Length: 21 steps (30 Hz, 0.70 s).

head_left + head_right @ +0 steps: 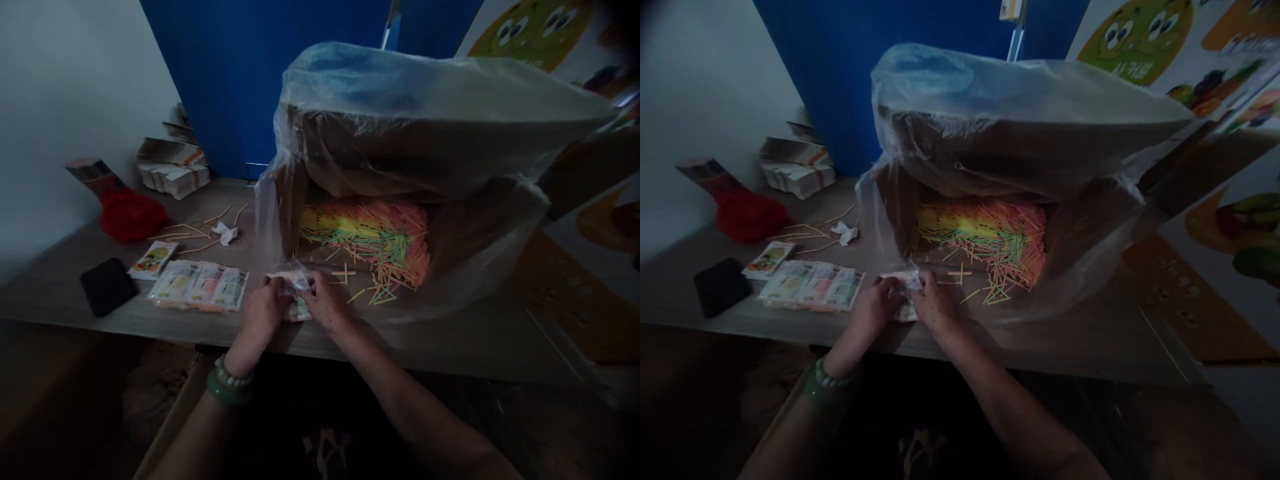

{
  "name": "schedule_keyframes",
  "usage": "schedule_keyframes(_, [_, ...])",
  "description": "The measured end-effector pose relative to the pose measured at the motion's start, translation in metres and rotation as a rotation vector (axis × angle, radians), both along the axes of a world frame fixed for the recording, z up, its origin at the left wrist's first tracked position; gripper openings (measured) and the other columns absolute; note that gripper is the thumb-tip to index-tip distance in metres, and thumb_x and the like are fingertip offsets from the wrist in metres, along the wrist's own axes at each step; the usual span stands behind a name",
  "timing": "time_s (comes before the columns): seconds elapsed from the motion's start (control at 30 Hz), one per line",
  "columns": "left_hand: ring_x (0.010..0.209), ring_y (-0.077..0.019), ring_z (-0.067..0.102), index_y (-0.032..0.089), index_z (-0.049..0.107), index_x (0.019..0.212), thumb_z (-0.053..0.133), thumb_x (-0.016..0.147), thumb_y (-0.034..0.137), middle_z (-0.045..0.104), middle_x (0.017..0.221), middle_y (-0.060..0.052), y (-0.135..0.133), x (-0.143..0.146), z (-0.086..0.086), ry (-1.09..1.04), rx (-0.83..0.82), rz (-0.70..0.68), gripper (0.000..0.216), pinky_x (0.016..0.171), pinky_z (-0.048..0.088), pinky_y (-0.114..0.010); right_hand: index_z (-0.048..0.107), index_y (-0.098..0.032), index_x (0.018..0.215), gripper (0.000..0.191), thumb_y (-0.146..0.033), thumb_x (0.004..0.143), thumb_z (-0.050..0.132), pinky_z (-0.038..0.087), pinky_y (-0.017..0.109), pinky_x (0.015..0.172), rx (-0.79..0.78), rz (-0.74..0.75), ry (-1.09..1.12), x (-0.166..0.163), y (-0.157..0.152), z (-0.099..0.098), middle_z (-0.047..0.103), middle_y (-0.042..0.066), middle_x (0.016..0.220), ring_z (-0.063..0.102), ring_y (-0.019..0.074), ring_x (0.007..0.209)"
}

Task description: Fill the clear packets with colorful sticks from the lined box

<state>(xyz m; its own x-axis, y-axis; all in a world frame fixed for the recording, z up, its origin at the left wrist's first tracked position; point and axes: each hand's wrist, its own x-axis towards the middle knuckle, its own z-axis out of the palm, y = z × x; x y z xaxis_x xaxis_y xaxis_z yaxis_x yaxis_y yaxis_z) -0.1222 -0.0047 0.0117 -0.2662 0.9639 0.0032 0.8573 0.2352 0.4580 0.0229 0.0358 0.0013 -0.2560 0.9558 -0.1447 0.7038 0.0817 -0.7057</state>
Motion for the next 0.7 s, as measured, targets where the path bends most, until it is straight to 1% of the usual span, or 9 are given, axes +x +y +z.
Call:
schedule_keyframes(0.1, [0.087,-0.0239,0.066,0.017,0.067,0.114,0.063,0.085,0.023,0.066,0.109,-0.012,-0.003,0.002,-0.005,0.01,0.035,0.001,0.03,0.074,0.048,-0.032,0.051,-0.025,0.131,0.049,-0.021,0.083,0.061,0.043,0.028,0.069,-0.023,0.031,-0.06,-0.005,-0.004,-0.004,0.071,0.004,0.101,0.065,0.0212,0.085])
schedule_keyframes(0.2, [0.088,-0.0241,0.065,0.016,0.064,0.121,0.063,0.084,0.024,0.065,0.107,-0.012,-0.005,-0.004,-0.011,-0.026,0.085,0.026,0.038,0.075,0.05,-0.032,0.058,-0.024,0.122,0.038,-0.015,0.085,0.055,0.045,0.026,0.073,0.011,0.031,-0.03,0.0,-0.005,-0.004,0.072,0.004,0.103,0.066,0.0198,0.092])
schedule_keyframes(0.3, [0.093,-0.0257,0.064,0.016,0.06,0.129,0.064,0.082,0.024,0.064,0.106,-0.012,-0.009,-0.01,-0.012,-0.023,0.142,0.059,0.047,0.079,0.05,-0.034,0.065,-0.025,0.107,0.022,-0.019,0.091,0.051,0.044,0.026,0.075,0.039,0.057,-0.066,0.017,-0.006,0.004,0.073,0.003,0.098,0.066,0.0195,0.092])
schedule_keyframes(0.37, [0.096,-0.0271,0.063,0.016,0.059,0.131,0.061,0.083,0.024,0.063,0.11,-0.013,-0.012,-0.009,-0.008,-0.001,0.209,0.095,0.048,0.081,0.05,-0.037,0.066,-0.025,0.101,0.02,-0.024,0.094,0.047,0.044,0.027,0.073,0.058,0.021,-0.099,0.031,-0.008,0.012,0.073,0.003,0.09,0.067,0.0208,0.088])
schedule_keyframes(0.43, [0.097,-0.0277,0.062,0.016,0.064,0.126,0.059,0.085,0.028,0.062,0.113,-0.014,-0.015,-0.003,0.0,-0.034,0.292,0.139,0.043,0.081,0.049,-0.038,0.065,-0.025,0.096,0.018,-0.025,0.093,0.047,0.044,0.028,0.073,0.084,-0.071,-0.027,0.042,-0.01,0.017,0.071,0.003,0.085,0.066,0.0208,0.085])
schedule_keyframes(0.5, [0.09,-0.0254,0.063,0.017,0.07,0.114,0.064,0.082,0.035,0.065,0.107,-0.012,-0.015,0.01,0.008,-0.253,0.334,0.14,0.037,0.077,0.05,-0.037,0.061,-0.024,0.093,0.011,-0.023,0.088,0.051,0.046,0.027,0.074,0.078,-0.151,0.205,0.045,-0.012,0.02,0.069,0.001,0.086,0.066,0.0189,0.084])
schedule_keyframes(0.6, [0.071,-0.0194,0.063,0.016,0.074,0.093,0.078,0.066,0.041,0.07,0.087,-0.007,-0.006,0.036,0.017,-0.901,0.191,0.057,0.036,0.064,0.05,-0.031,0.051,-0.024,0.095,0.017,-0.02,0.079,0.056,0.048,0.024,0.067,-0.057,-0.12,0.621,0.039,-0.013,0.02,0.066,-0.002,0.086,0.064,0.0156,0.076])
schedule_keyframes(0.67, [0.062,-0.0157,0.062,0.015,0.073,0.083,0.083,0.057,0.037,0.07,0.073,-0.003,0.002,0.051,0.019,-1.259,0.099,0.058,0.035,0.058,0.049,-0.027,0.049,-0.024,0.097,0.024,-0.02,0.076,0.058,0.048,0.023,0.063,-0.141,-0.039,0.737,0.039,-0.008,0.02,0.064,-0.004,0.081,0.062,0.0144,0.069])
schedule_keyframes(0.7, [0.058,-0.0139,0.061,0.015,0.072,0.079,0.085,0.054,0.035,0.069,0.069,-0.002,0.005,0.057,0.02,-1.358,0.101,0.087,0.034,0.056,0.049,-0.025,0.049,-0.024,0.098,0.024,-0.02,0.076,0.059,0.048,0.023,0.063,-0.152,0.005,0.731,0.043,-0.004,0.021,0.063,-0.004,0.079,0.062,0.0141,0.068])
